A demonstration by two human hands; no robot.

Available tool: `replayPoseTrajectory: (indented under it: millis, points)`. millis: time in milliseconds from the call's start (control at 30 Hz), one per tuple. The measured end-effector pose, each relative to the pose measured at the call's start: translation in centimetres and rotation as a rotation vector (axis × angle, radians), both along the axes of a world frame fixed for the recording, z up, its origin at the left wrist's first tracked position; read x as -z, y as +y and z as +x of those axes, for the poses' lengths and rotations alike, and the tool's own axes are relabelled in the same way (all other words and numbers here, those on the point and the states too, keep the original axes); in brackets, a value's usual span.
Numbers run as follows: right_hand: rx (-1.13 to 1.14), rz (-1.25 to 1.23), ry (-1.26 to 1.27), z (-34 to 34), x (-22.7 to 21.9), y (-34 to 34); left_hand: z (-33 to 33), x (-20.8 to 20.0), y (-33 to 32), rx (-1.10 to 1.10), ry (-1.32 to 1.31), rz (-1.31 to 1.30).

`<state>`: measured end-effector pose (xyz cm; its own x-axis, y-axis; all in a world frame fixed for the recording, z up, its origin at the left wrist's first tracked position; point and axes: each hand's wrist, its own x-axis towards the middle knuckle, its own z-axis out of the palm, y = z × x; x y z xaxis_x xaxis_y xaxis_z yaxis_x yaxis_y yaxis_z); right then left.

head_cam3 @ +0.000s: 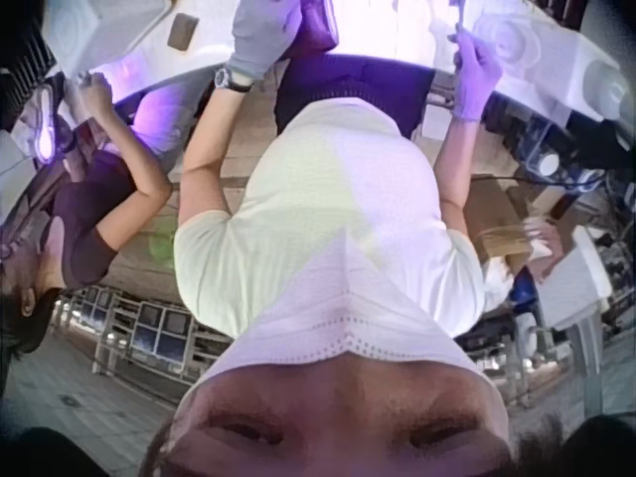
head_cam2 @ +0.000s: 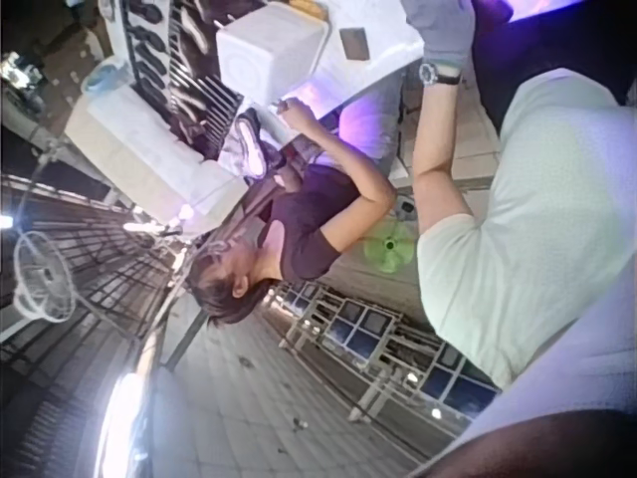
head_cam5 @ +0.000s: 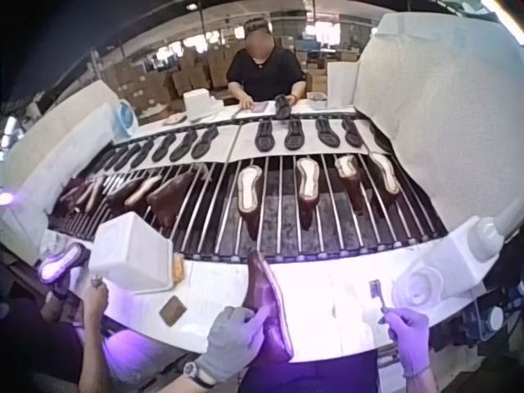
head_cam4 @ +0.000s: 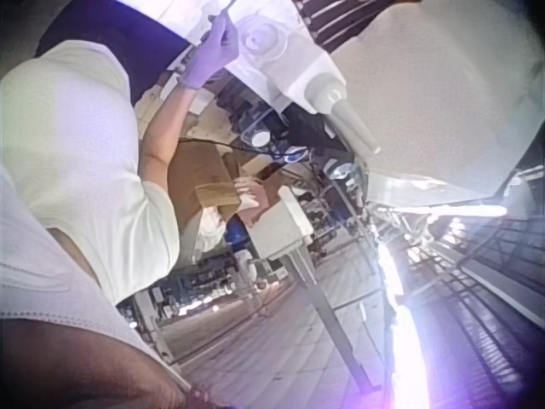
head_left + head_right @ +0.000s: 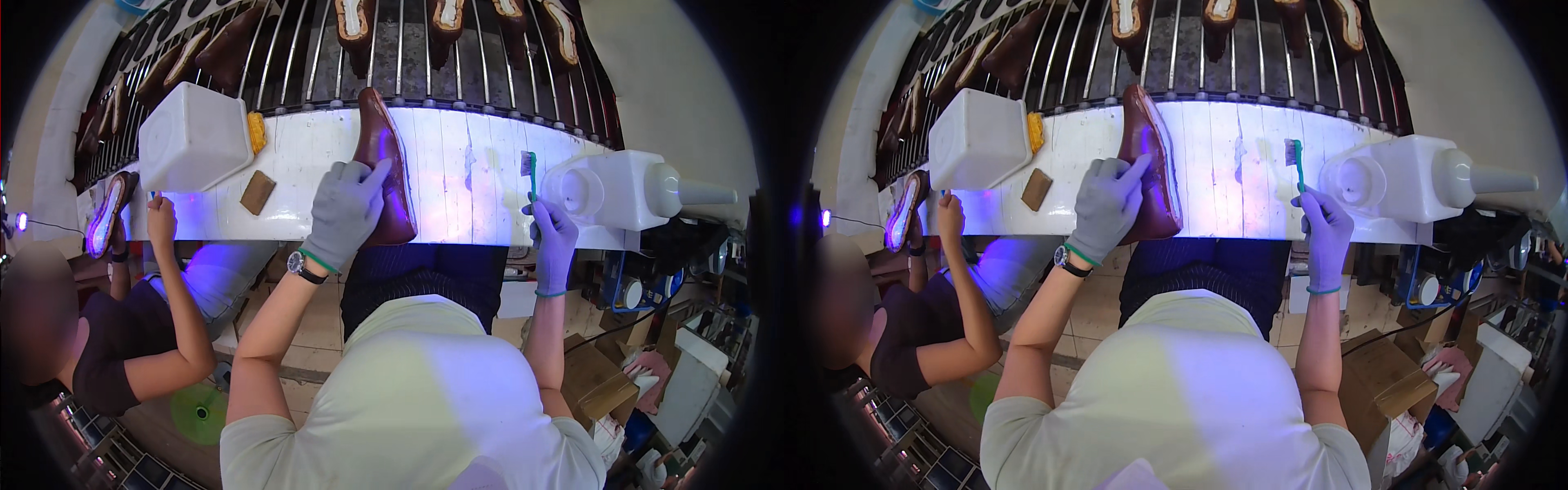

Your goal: The recorder is applying a liquid adhesive or finish to the edges and soles of leather boots using a brush at a production station.

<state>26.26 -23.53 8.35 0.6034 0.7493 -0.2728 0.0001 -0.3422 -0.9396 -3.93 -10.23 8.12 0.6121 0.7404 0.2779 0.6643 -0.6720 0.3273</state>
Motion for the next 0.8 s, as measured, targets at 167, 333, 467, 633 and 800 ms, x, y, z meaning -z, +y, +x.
replayPoseTrajectory:
  millis: [167,333,467,633,800]
  points:
    - [-0.007,0.018,-0.026,0.0,0.3,-0.1,0.8,0.0,-0.9,0.082,0.241,0.011]
    - [-0.004,0.028,-0.038,-0.2,0.5,-0.8,1.6,0.2,-2.3,0.106,0.578,0.387]
    - [0.005,0.012,-0.108,-0.5,0.4,-1.8,2.3,0.3,-3.4,0.079,0.679,0.436]
    - [0.023,0.036,-0.096,-0.7,0.4,-2.3,2.3,0.0,-4.0,0.079,0.735,0.471]
    - [0.042,0.034,-0.092,-0.7,0.7,-2.3,2.5,0.2,-4.4,0.04,0.683,0.36]
